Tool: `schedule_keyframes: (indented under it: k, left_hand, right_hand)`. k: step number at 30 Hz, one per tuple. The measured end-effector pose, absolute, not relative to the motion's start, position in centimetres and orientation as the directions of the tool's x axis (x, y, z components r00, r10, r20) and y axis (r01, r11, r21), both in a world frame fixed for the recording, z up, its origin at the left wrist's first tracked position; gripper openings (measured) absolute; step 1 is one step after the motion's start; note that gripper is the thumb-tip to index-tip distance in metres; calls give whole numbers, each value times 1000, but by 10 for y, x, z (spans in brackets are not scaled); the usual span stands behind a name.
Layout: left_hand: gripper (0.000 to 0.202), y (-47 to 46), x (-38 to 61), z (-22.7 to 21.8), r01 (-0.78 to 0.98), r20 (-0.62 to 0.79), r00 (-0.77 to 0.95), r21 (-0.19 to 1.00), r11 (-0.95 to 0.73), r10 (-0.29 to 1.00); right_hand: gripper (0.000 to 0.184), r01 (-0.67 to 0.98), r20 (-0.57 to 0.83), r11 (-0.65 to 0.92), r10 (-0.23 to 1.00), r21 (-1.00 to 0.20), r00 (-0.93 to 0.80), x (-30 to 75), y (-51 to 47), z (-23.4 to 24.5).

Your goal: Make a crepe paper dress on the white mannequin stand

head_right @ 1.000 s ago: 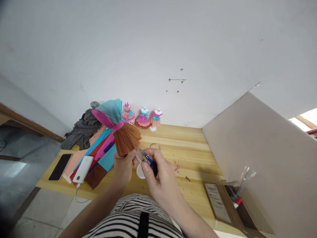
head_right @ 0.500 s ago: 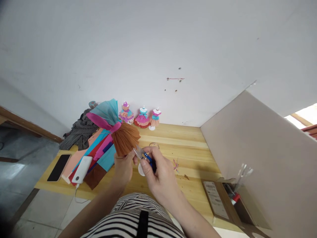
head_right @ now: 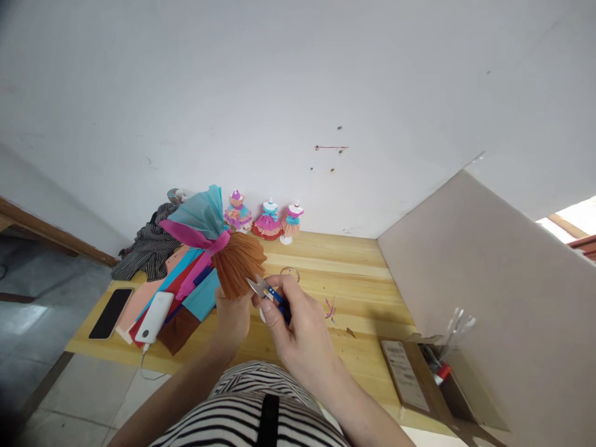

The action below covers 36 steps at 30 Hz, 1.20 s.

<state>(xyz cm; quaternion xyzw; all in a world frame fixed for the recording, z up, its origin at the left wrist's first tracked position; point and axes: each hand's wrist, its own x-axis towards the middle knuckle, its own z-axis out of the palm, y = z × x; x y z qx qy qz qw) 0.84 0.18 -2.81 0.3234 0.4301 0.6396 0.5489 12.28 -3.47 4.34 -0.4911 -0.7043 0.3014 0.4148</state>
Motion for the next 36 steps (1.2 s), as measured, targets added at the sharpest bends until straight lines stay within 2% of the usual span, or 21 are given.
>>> schedule_keyframes:
  k: [3, 7, 12, 19, 24, 29, 36]
  left_hand:
    - [11, 2, 9, -32, -439, -65, -192, 898, -27, 979]
    - [17, 3, 11, -36, -446, -75, -211, 895, -27, 975]
    - [15, 2, 10, -33, -456, -71, -174, 890, -17, 982]
    - [21, 1, 9, -31, -398, -62, -199, 917, -22, 978]
    - [12, 2, 10, -34, -477, -55, -157, 879, -27, 986]
    - [17, 1, 10, -33, -428, -88, -191, 904, -2, 978]
    - [14, 1, 9, -33, -417, -86, -166, 909, 10, 982]
  right_hand:
    - [10, 447, 298, 344, 939, -826, -172, 122, -35, 45]
    - [11, 444, 290, 335, 942, -831, -168, 122, -35, 46]
    - [17, 432, 258, 308, 951, -848, -172, 124, -35, 45]
    - [24, 389, 211, 272, 959, -880, -191, 125, -35, 45]
    - [24, 365, 197, 261, 959, -894, -204, 125, -34, 44]
    - [23, 347, 215, 274, 956, -897, -200, 125, -34, 43]
    - [26, 378, 251, 297, 953, -877, -168, 124, -34, 44]
